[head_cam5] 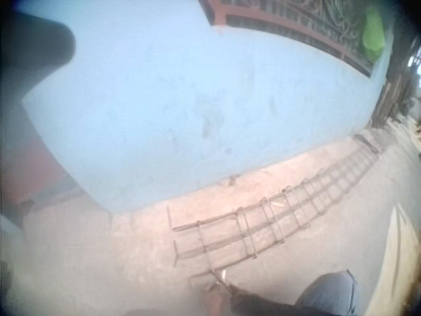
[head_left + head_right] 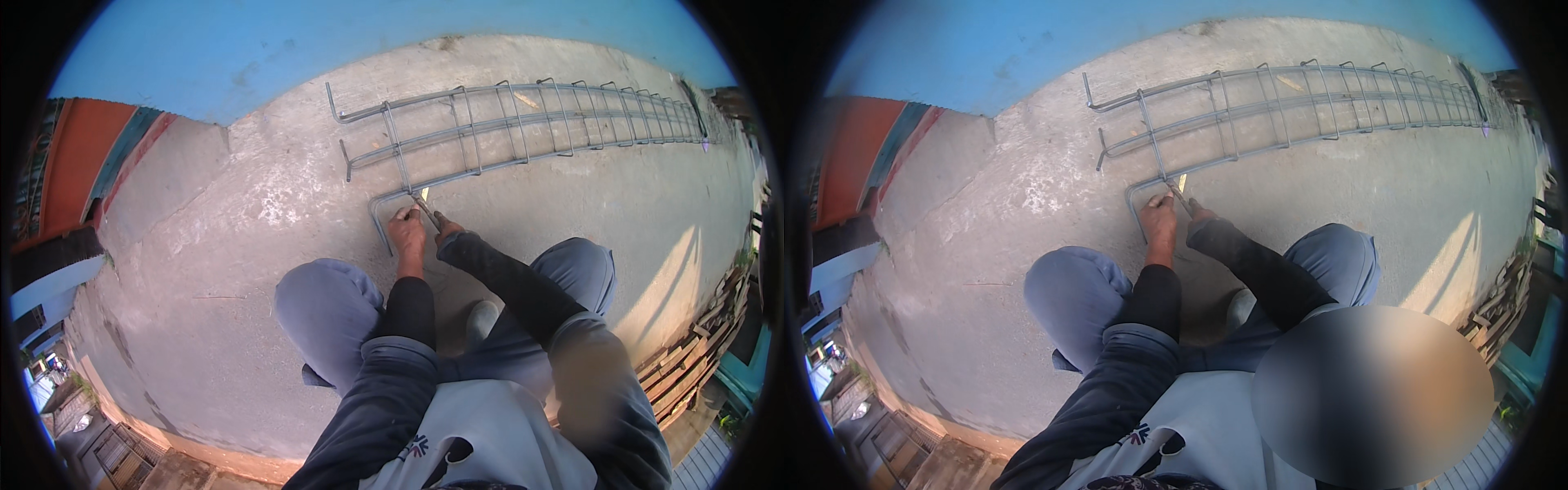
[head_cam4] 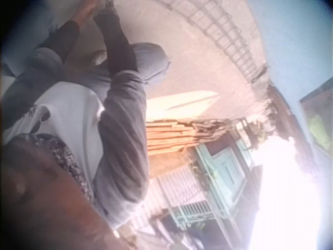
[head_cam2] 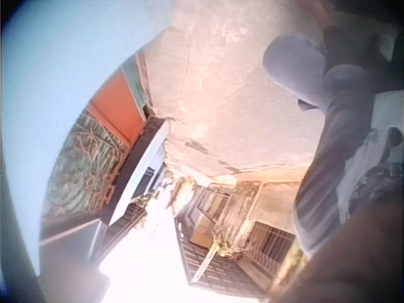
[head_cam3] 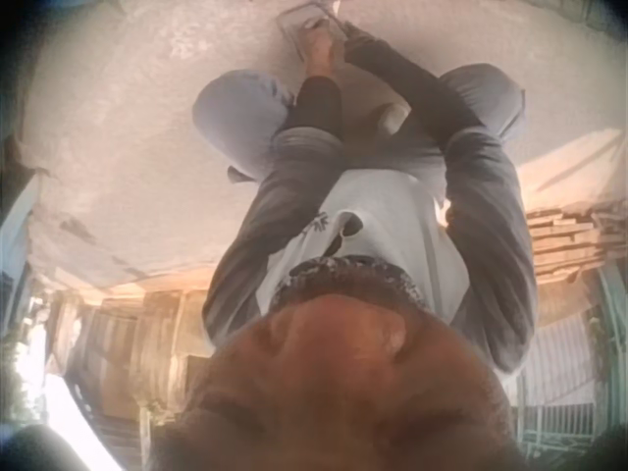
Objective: The person squats on a concrete floor and uses pliers to tie wire around the intersections of a metal grid. The person repeatedly picks up wire, wraps it around the grid, and twists it with pliers to secure the structure.
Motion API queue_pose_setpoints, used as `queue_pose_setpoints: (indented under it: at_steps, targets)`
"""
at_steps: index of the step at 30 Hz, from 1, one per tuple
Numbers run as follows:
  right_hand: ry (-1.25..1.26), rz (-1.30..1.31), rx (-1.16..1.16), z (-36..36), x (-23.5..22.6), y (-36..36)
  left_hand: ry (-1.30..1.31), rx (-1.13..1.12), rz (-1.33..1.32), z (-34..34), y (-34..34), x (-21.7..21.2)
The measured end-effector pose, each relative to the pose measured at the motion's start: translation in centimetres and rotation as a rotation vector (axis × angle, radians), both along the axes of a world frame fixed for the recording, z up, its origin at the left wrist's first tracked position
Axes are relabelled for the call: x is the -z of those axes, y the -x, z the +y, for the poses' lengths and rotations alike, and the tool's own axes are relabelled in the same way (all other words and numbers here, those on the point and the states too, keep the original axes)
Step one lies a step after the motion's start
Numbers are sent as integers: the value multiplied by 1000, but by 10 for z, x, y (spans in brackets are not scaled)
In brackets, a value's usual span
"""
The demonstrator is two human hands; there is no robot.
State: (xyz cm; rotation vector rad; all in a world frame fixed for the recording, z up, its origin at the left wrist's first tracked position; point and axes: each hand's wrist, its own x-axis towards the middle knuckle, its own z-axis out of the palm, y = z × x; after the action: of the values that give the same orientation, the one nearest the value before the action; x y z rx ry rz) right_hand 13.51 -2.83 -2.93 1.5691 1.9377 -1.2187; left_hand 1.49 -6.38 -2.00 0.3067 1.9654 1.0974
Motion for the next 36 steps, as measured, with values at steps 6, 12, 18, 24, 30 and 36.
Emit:
queue_pose_setpoints:
  at_steps: [6,12,18,24,30,36]
  targets:
    - [-108,-66,-129,11,-39,8,52,-11,65,-3,5,2]
    - [-43,-63,76,0,-11,13,47,102,199,1,4,3]
    - [98,21,133,-7,28,21,231,257,311,17,7,-23]
    - [506,310,550,-15,26,14,297,265,378,16,8,-38]
    - [467,385,622,-18,22,11,306,277,355,18,9,-40]
    - [439,268,651,-16,-9,32,319,247,369,12,15,-33]
